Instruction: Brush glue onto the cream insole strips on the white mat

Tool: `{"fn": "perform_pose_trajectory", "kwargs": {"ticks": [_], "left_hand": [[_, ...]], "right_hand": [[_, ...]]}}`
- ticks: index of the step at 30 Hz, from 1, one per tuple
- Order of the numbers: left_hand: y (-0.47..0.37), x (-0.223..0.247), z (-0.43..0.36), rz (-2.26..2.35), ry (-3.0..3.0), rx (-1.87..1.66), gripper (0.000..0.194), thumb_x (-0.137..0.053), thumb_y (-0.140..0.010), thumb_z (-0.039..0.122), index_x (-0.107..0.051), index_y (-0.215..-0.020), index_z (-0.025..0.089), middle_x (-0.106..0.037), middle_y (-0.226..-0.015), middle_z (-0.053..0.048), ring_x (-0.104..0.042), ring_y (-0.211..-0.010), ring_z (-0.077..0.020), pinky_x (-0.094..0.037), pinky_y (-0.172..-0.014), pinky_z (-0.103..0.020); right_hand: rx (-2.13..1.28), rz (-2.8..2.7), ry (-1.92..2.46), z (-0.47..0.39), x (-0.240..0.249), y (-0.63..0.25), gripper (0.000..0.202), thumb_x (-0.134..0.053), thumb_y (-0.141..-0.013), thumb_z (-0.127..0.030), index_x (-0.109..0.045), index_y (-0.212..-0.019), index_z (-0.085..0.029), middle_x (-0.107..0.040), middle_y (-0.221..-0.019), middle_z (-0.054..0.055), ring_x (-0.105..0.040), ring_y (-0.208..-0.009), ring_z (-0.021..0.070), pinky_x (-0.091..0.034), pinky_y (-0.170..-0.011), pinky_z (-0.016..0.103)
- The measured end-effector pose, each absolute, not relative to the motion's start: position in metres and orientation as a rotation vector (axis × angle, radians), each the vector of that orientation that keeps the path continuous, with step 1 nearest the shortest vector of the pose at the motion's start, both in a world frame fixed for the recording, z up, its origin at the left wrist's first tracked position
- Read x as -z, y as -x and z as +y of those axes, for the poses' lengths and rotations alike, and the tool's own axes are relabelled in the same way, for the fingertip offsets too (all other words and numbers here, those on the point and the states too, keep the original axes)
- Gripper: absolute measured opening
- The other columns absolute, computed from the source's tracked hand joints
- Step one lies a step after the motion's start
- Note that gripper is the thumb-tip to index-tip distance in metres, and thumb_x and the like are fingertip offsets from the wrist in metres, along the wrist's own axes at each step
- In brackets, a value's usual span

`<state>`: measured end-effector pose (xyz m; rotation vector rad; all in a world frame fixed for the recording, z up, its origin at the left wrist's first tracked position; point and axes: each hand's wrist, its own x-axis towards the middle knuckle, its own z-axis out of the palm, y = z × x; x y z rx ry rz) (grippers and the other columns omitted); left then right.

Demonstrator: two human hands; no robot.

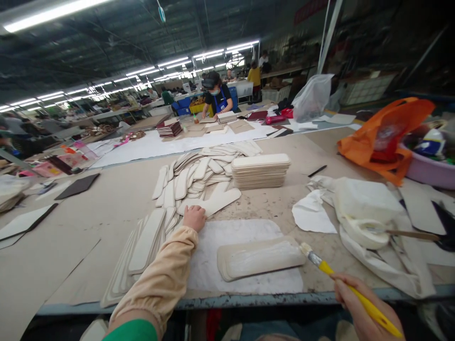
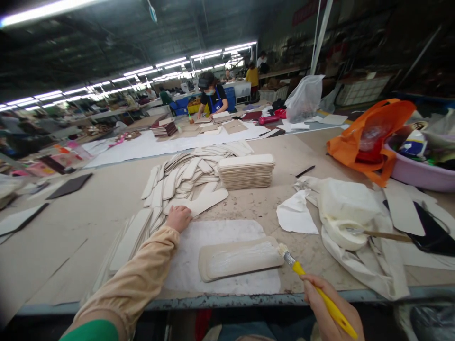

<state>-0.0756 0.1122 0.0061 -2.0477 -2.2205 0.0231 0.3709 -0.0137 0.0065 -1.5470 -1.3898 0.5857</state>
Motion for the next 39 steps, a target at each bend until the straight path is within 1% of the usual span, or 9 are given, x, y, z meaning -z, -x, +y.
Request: {"fn": "perform_pose_trajectory", "kwargs": {"ticks": [6, 9, 13, 19, 23, 27, 33, 36, 39], "left_hand": [[0.074, -0.006, 0.11, -2.209, 2.025, 0.038, 0.016, -0.058, -0.076, 0.026, -0.063, -0.088, 0.018, -0.064, -0.094, -0.011, -0.053, -0.104, -0.0284, -0.019, -0.104, -0.057], [0.074, -0.007, 0.105, -2.228, 2.014, 0.139, 0.011, -0.055, -0.077, 0.022, -0.061, -0.086, 0.018, -0.061, -0.093, -0.009, -0.055, -0.098, -0.0243, -0.03, -0.1, -0.048], [0.078, -0.016, 0.093, -2.223, 2.051, 0.355, 0.008, -0.051, -0.08, 0.019, -0.059, -0.08, 0.019, -0.058, -0.092, -0.006, -0.058, -0.086, -0.0165, -0.046, -0.079, -0.029], [0.049, -0.06, 0.038, -2.047, 2.166, 0.993, 0.007, -0.055, -0.08, 0.026, -0.058, -0.082, 0.02, -0.057, -0.101, -0.007, -0.058, -0.096, -0.0173, -0.047, -0.087, -0.032], [-0.007, -0.079, -0.018, -1.817, 2.766, 1.287, 0.006, -0.063, -0.077, 0.02, -0.062, -0.082, 0.023, -0.061, -0.106, -0.008, -0.059, -0.099, -0.0204, -0.051, -0.08, -0.031], [-0.063, -0.065, -0.058, -1.737, 3.237, 1.319, 0.01, -0.059, -0.08, 0.015, -0.062, -0.085, 0.023, -0.066, -0.091, -0.007, -0.063, -0.084, -0.0163, -0.051, -0.071, -0.026], [-0.089, -0.034, -0.076, -2.284, 3.036, 1.467, 0.009, -0.065, -0.077, 0.024, -0.062, -0.084, 0.019, -0.066, -0.075, -0.003, -0.06, -0.068, -0.0135, -0.046, -0.065, -0.024], [-0.081, -0.027, -0.076, -2.598, 3.015, 1.547, 0.026, -0.067, -0.074, 0.026, -0.06, -0.098, 0.02, -0.065, -0.075, -0.002, -0.059, -0.067, -0.013, -0.045, -0.063, -0.023], [-0.068, -0.018, -0.068, -2.996, 2.67, 1.942, 0.051, -0.072, -0.068, 0.031, -0.052, -0.114, 0.02, -0.062, -0.079, -0.001, -0.059, -0.07, -0.0127, -0.045, -0.062, -0.022]], "right_hand": [[-0.681, -1.355, 1.614, -0.018, -0.006, -0.376, 0.032, -0.055, -0.079, -0.047, -0.064, -0.09, -0.019, -0.062, -0.069, 0.002, -0.06, -0.062, 0.0169, -0.049, -0.057, 0.022], [-0.676, -1.316, 1.603, -0.019, -0.011, -0.372, 0.03, -0.056, -0.077, -0.047, -0.065, -0.087, -0.021, -0.062, -0.066, 0.001, -0.059, -0.059, 0.0175, -0.049, -0.055, 0.024], [-0.638, -1.254, 1.487, -0.018, -0.016, -0.366, 0.025, -0.06, -0.077, -0.044, -0.066, -0.087, -0.022, -0.063, -0.067, 0.003, -0.059, -0.057, 0.0197, -0.05, -0.054, 0.029], [-0.704, -1.225, 1.267, -0.012, -0.009, -0.362, 0.017, -0.06, -0.083, -0.032, -0.062, -0.096, -0.022, -0.067, -0.092, 0.007, -0.066, -0.074, 0.0197, -0.056, -0.068, 0.033], [-0.923, -1.13, 1.152, -0.008, -0.007, -0.352, 0.018, -0.057, -0.086, -0.034, -0.05, -0.097, -0.024, -0.064, -0.111, 0.009, -0.063, -0.1, 0.0241, -0.053, -0.083, 0.042], [-1.142, -1.073, 1.131, -0.01, -0.007, -0.344, 0.029, -0.059, -0.083, -0.042, -0.041, -0.097, -0.025, -0.059, -0.122, 0.014, -0.063, -0.101, 0.0263, -0.054, -0.079, 0.043], [-1.13, -1.14, 1.225, -0.019, -0.002, -0.352, 0.039, -0.072, -0.072, -0.034, -0.039, -0.09, -0.025, -0.065, -0.11, 0.009, -0.06, -0.106, 0.0249, -0.05, -0.086, 0.037], [-1.091, -1.176, 1.285, -0.021, 0.003, -0.355, 0.038, -0.073, -0.069, -0.033, -0.041, -0.087, -0.024, -0.066, -0.095, 0.005, -0.064, -0.089, 0.0218, -0.052, -0.076, 0.032], [-0.911, -1.215, 1.392, -0.016, 0.009, -0.353, 0.036, -0.074, -0.068, -0.035, -0.043, -0.083, -0.023, -0.057, -0.074, -0.002, -0.058, -0.064, 0.0152, -0.049, -0.061, 0.026]]}}
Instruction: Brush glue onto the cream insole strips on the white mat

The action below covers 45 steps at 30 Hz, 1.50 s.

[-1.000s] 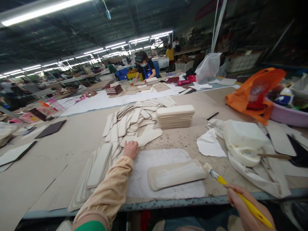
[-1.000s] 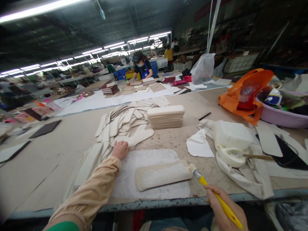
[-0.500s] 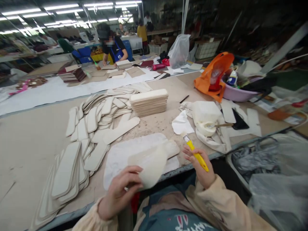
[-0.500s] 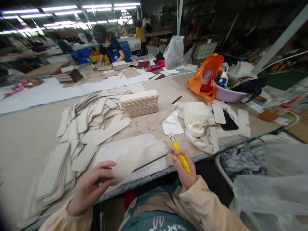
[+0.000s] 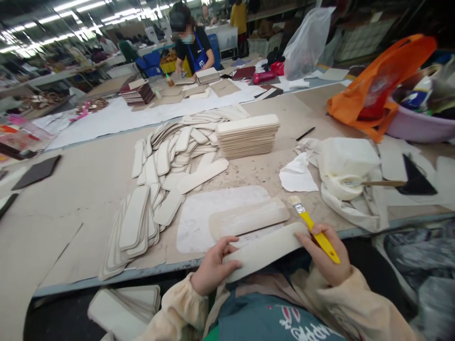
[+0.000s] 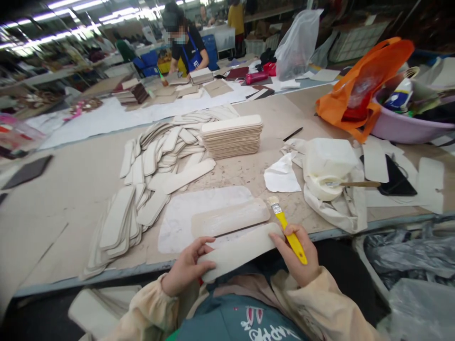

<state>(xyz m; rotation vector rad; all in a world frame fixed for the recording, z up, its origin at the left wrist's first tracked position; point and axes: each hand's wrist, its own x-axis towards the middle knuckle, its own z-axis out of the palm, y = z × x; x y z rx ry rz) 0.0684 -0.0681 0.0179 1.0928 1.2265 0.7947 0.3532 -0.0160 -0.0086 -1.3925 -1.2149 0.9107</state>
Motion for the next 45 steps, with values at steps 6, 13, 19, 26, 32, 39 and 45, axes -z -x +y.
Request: {"fn": "perform_pose_trajectory", "kwargs": {"ticks": [6, 13, 19, 26, 32, 39, 45], "left_hand": [[-0.045, -0.006, -0.035, 1.488, -0.852, -0.992, 0.051, -0.076, -0.059, 0.036, -0.054, -0.101, 0.017, -0.056, -0.075, 0.002, -0.057, -0.065, -0.0097, -0.046, -0.06, -0.022], [-0.035, 0.013, -0.01, 1.831, -1.091, -0.861, 0.05, -0.07, -0.065, 0.034, -0.05, -0.108, 0.018, -0.058, -0.061, 0.007, -0.055, -0.05, -0.0101, -0.043, -0.051, -0.023], [-0.033, 0.018, -0.007, 1.982, -1.263, -0.695, 0.053, -0.066, -0.069, 0.036, -0.048, -0.115, 0.017, -0.063, -0.065, 0.004, -0.061, -0.056, -0.0139, -0.045, -0.058, -0.027], [-0.035, 0.013, -0.004, 2.016, -1.39, -0.578, 0.044, -0.063, -0.07, 0.037, -0.051, -0.108, 0.018, -0.062, -0.063, 0.005, -0.061, -0.059, -0.0153, -0.044, -0.061, -0.027], [-0.033, 0.011, -0.004, 1.975, -1.509, -0.51, 0.032, -0.057, -0.074, 0.044, -0.057, -0.097, 0.02, -0.06, -0.059, 0.005, -0.059, -0.056, -0.0147, -0.043, -0.06, -0.027], [-0.027, 0.018, -0.003, 1.962, -1.552, -0.475, 0.036, -0.054, -0.074, 0.049, -0.057, -0.097, 0.022, -0.06, -0.06, 0.005, -0.059, -0.056, -0.0157, -0.043, -0.058, -0.027], [-0.029, 0.017, 0.0, 1.975, -1.542, -0.404, 0.041, -0.051, -0.075, 0.052, -0.055, -0.1, 0.02, -0.059, -0.06, 0.005, -0.059, -0.058, -0.0165, -0.043, -0.06, -0.028]], "right_hand": [[-0.698, -1.374, 1.515, 0.011, 0.013, -0.344, 0.035, -0.069, -0.071, -0.045, -0.046, -0.085, -0.022, -0.058, -0.074, -0.001, -0.053, -0.057, 0.0137, -0.045, -0.056, 0.026], [-0.554, -1.576, 1.619, 0.035, 0.018, -0.332, 0.032, -0.062, -0.076, -0.049, -0.049, -0.086, -0.022, -0.055, -0.065, -0.003, -0.051, -0.051, 0.0128, -0.041, -0.051, 0.024], [-0.512, -1.642, 1.621, 0.041, 0.027, -0.328, 0.031, -0.059, -0.078, -0.049, -0.049, -0.086, -0.022, -0.055, -0.066, -0.003, -0.051, -0.051, 0.0132, -0.04, -0.053, 0.024], [-0.417, -1.724, 1.628, 0.048, 0.033, -0.329, 0.027, -0.057, -0.08, -0.046, -0.05, -0.086, -0.021, -0.058, -0.072, 0.0, -0.054, -0.056, 0.015, -0.04, -0.057, 0.026], [-0.446, -1.75, 1.674, 0.051, 0.035, -0.331, 0.019, -0.055, -0.082, -0.041, -0.049, -0.085, -0.023, -0.057, -0.067, -0.001, -0.056, -0.059, 0.0169, -0.041, -0.058, 0.027], [-0.527, -1.705, 1.677, 0.057, 0.034, -0.331, 0.014, -0.054, -0.083, -0.035, -0.048, -0.082, -0.023, -0.062, -0.077, 0.002, -0.059, -0.069, 0.0179, -0.043, -0.063, 0.027], [-0.479, -1.731, 1.696, 0.06, 0.041, -0.332, 0.009, -0.055, -0.082, -0.029, -0.049, -0.083, -0.022, -0.061, -0.074, 0.001, -0.06, -0.068, 0.0181, -0.044, -0.062, 0.028]]}}
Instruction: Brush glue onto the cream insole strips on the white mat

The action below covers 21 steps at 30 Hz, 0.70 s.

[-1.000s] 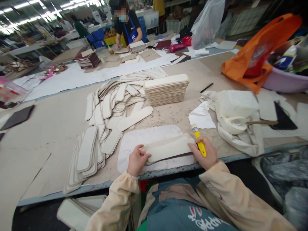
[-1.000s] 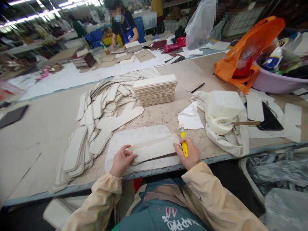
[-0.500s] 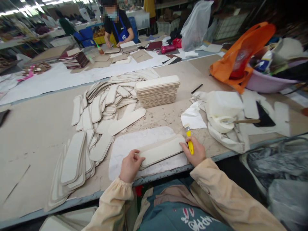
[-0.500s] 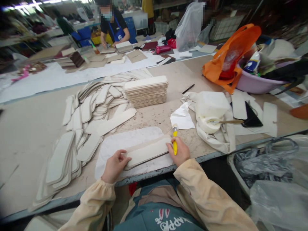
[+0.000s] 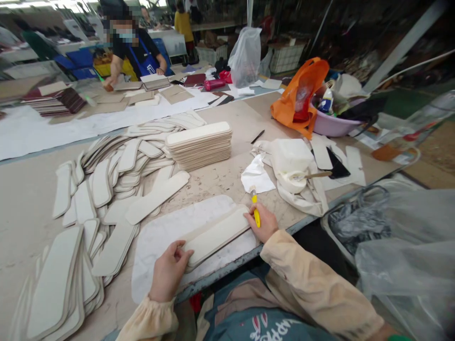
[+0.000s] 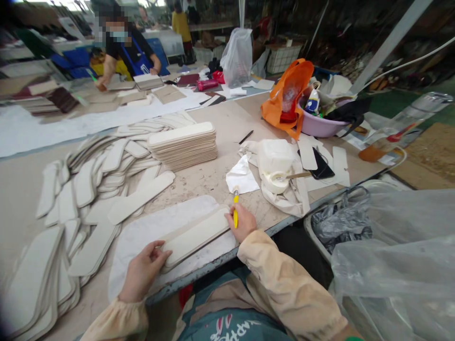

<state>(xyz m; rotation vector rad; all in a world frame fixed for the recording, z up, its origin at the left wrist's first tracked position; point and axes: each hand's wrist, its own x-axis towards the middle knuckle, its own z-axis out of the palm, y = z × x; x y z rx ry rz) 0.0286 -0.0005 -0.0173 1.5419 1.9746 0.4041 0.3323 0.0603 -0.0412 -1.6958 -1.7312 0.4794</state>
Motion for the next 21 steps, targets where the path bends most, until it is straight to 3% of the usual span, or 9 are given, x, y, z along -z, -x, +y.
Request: {"fn": "perform_pose_trajectory", "kwargs": {"ticks": [3, 7, 12, 16, 21], "left_hand": [[-0.031, 0.013, 0.0, 1.981, -1.547, -0.384, 0.042, -0.05, -0.075, 0.053, -0.055, -0.1, 0.02, -0.059, -0.061, 0.004, -0.059, -0.059, -0.0171, -0.043, -0.061, -0.029], [-0.031, 0.012, -0.001, 1.988, -1.543, -0.373, 0.043, -0.051, -0.074, 0.055, -0.055, -0.099, 0.021, -0.059, -0.063, 0.004, -0.059, -0.059, -0.017, -0.044, -0.061, -0.029], [-0.027, 0.017, 0.0, 1.994, -1.544, -0.381, 0.044, -0.052, -0.072, 0.057, -0.053, -0.099, 0.022, -0.058, -0.066, 0.004, -0.059, -0.058, -0.0165, -0.044, -0.06, -0.028], [-0.027, 0.018, 0.001, 1.995, -1.552, -0.397, 0.044, -0.052, -0.071, 0.058, -0.052, -0.096, 0.022, -0.058, -0.068, 0.004, -0.059, -0.057, -0.0166, -0.045, -0.058, -0.029], [-0.03, 0.016, 0.001, 2.022, -1.557, -0.449, 0.042, -0.054, -0.068, 0.058, -0.053, -0.091, 0.022, -0.057, -0.066, 0.004, -0.057, -0.054, -0.0167, -0.044, -0.055, -0.029]], "right_hand": [[-0.35, -1.77, 1.674, 0.062, 0.044, -0.337, 0.008, -0.054, -0.083, -0.028, -0.051, -0.086, -0.021, -0.063, -0.079, 0.004, -0.061, -0.075, 0.0214, -0.046, -0.065, 0.031], [-0.214, -1.981, 1.365, 0.054, 0.043, -0.331, 0.005, -0.052, -0.087, -0.024, -0.053, -0.084, -0.021, -0.066, -0.095, 0.009, -0.06, -0.095, 0.0224, -0.047, -0.082, 0.036], [-0.258, -2.286, 1.038, 0.029, 0.046, -0.297, 0.008, -0.052, -0.089, -0.028, -0.056, -0.091, -0.021, -0.063, -0.114, 0.007, -0.047, -0.122, 0.0198, -0.031, -0.105, 0.042], [-0.272, -2.344, 1.088, 0.022, 0.05, -0.291, 0.015, -0.053, -0.089, -0.034, -0.056, -0.093, -0.02, -0.061, -0.117, 0.009, -0.043, -0.126, 0.0209, -0.026, -0.108, 0.045], [-0.283, -2.167, 1.387, 0.03, 0.05, -0.327, 0.011, -0.056, -0.088, -0.031, -0.054, -0.091, -0.02, -0.063, -0.113, 0.011, -0.046, -0.122, 0.0238, -0.029, -0.106, 0.048]]}}
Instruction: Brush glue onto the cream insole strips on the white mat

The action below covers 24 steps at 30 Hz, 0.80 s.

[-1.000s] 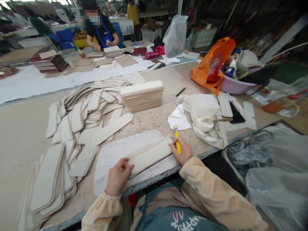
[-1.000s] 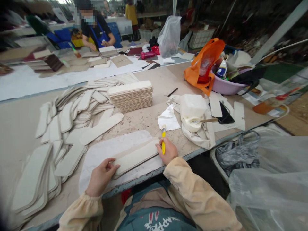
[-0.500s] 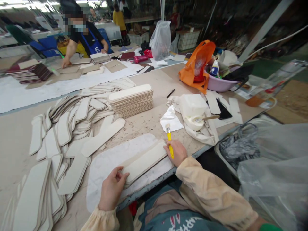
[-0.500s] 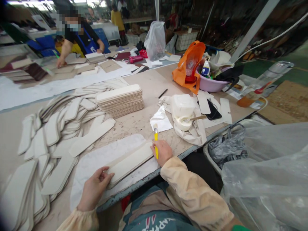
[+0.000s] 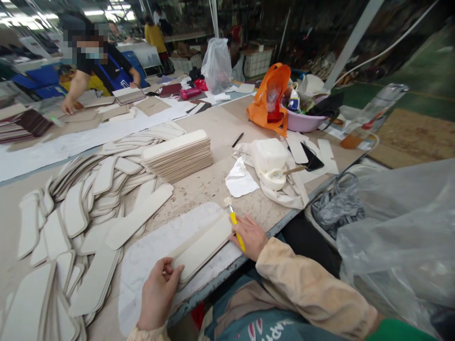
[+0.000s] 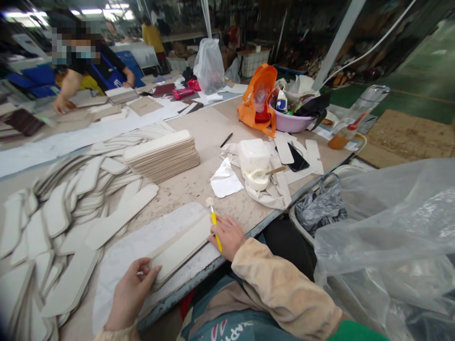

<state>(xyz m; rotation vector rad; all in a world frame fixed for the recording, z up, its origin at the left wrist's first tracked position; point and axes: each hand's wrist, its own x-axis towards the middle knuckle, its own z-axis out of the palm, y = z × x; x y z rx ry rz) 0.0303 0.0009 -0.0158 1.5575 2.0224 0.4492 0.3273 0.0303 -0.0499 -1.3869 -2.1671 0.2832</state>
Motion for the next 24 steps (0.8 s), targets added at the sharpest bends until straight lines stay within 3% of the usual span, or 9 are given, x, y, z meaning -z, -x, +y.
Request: {"fn": "perform_pose_trajectory", "kwargs": {"ticks": [6, 11, 16, 20, 24], "left_hand": [[-0.033, 0.02, -0.003, 2.053, -1.625, -0.556, 0.042, -0.054, -0.069, 0.058, -0.053, -0.089, 0.021, -0.055, -0.075, 0.001, -0.053, -0.052, -0.0151, -0.044, -0.056, -0.031], [-0.035, 0.02, -0.007, 2.098, -1.75, -0.654, 0.039, -0.054, -0.071, 0.057, -0.055, -0.086, 0.02, -0.052, -0.071, 0.0, -0.053, -0.058, -0.0173, -0.044, -0.063, -0.033], [-0.042, 0.016, -0.012, 2.097, -1.574, -0.676, 0.035, -0.058, -0.068, 0.054, -0.055, -0.08, 0.022, -0.05, -0.057, 0.004, -0.053, -0.056, -0.0175, -0.042, -0.058, -0.03], [-0.05, 0.01, -0.017, 1.985, -1.402, -0.849, 0.035, -0.064, -0.064, 0.053, -0.055, -0.074, 0.021, -0.057, -0.064, 0.002, -0.055, -0.062, -0.0169, -0.044, -0.062, -0.029], [-0.054, -0.001, -0.022, 1.771, -1.156, -1.1, 0.038, -0.073, -0.059, 0.048, -0.055, -0.076, 0.018, -0.056, -0.068, 0.003, -0.054, -0.063, -0.0137, -0.045, -0.06, -0.025]], "right_hand": [[-0.44, -1.785, 1.607, 0.043, 0.056, -0.345, 0.013, -0.055, -0.084, -0.031, -0.049, -0.091, -0.022, -0.064, -0.107, 0.01, -0.059, -0.101, 0.0236, -0.048, -0.084, 0.039], [-0.511, -1.648, 1.61, 0.046, 0.053, -0.334, 0.014, -0.055, -0.081, -0.031, -0.047, -0.09, -0.023, -0.065, -0.098, 0.007, -0.061, -0.092, 0.0235, -0.048, -0.08, 0.039], [-0.535, -1.541, 1.584, 0.043, 0.044, -0.333, 0.016, -0.056, -0.078, -0.031, -0.046, -0.089, -0.024, -0.064, -0.1, 0.006, -0.061, -0.092, 0.0227, -0.048, -0.079, 0.037], [-0.557, -1.523, 1.573, 0.043, 0.037, -0.337, 0.016, -0.057, -0.077, -0.028, -0.045, -0.088, -0.023, -0.064, -0.1, 0.006, -0.062, -0.086, 0.0217, -0.048, -0.075, 0.035], [-0.618, -1.44, 1.501, 0.044, 0.027, -0.338, 0.021, -0.062, -0.076, -0.032, -0.046, -0.087, -0.023, -0.063, -0.086, 0.003, -0.06, -0.071, 0.0187, -0.048, -0.068, 0.032]]}}
